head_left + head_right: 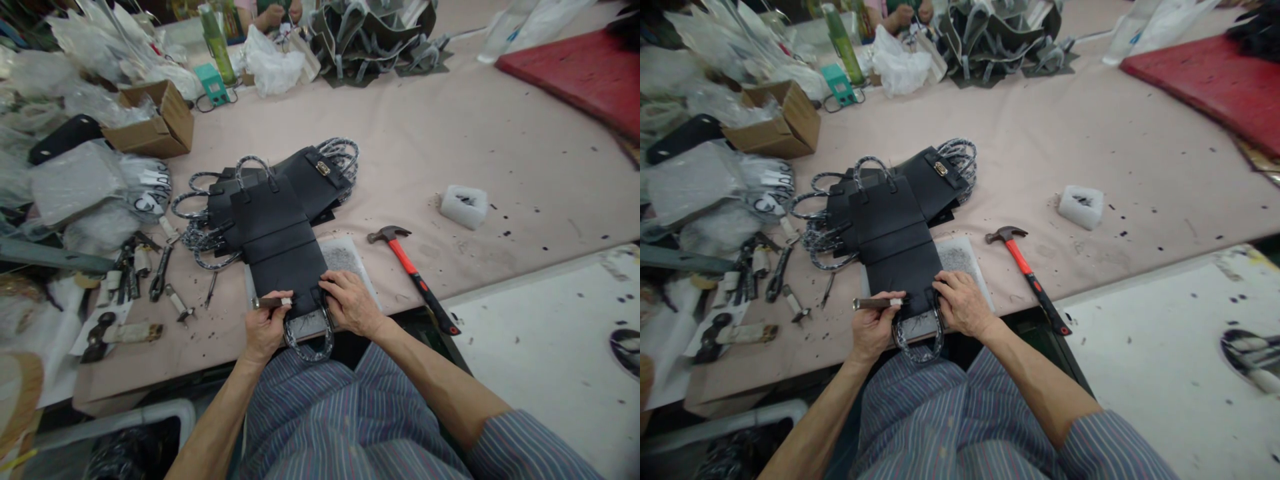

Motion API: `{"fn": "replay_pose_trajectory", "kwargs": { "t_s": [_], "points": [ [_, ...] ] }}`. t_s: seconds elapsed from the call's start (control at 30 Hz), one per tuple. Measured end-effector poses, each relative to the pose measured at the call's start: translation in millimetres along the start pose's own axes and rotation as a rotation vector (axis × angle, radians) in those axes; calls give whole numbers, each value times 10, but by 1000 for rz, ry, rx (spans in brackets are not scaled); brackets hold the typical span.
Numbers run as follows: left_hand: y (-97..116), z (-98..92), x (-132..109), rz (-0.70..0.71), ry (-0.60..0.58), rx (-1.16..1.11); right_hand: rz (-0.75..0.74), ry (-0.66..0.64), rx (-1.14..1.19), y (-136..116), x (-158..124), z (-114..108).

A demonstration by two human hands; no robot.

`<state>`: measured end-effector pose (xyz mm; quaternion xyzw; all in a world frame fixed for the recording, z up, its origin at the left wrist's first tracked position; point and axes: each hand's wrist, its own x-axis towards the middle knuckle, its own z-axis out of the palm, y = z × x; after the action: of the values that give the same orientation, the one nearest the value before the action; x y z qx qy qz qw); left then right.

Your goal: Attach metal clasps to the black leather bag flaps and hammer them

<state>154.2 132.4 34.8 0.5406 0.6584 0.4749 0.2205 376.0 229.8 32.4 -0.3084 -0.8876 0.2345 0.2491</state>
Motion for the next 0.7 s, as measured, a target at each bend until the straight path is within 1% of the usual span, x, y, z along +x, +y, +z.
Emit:
{"fn": "replay_pose_trajectory", "kwargs": {
  "t_s": [0.17, 0.33, 0.4, 0.47, 0.53, 0.63, 0.7],
  "points": [
    [19, 51, 14, 18, -1, 76, 6, 1, 9, 14, -9, -1],
    [57, 95, 63, 37, -28, 106, -15, 19, 20, 15, -13, 31],
    [65, 97, 76, 48, -40, 118, -21, 56, 37, 8, -21, 39],
    [66, 96, 80, 58, -48, 125, 3, 123, 41, 22, -45, 6],
    [60, 99, 76, 67, -48, 123, 98, 211, -36, 80, -104, -93],
    [42, 114, 65, 77, -33, 114, 284, 348, -225, 275, -281, -362],
    [27, 128, 57, 80, -30, 107, 431, 366, -334, 449, -440, -568]
  ]
}}
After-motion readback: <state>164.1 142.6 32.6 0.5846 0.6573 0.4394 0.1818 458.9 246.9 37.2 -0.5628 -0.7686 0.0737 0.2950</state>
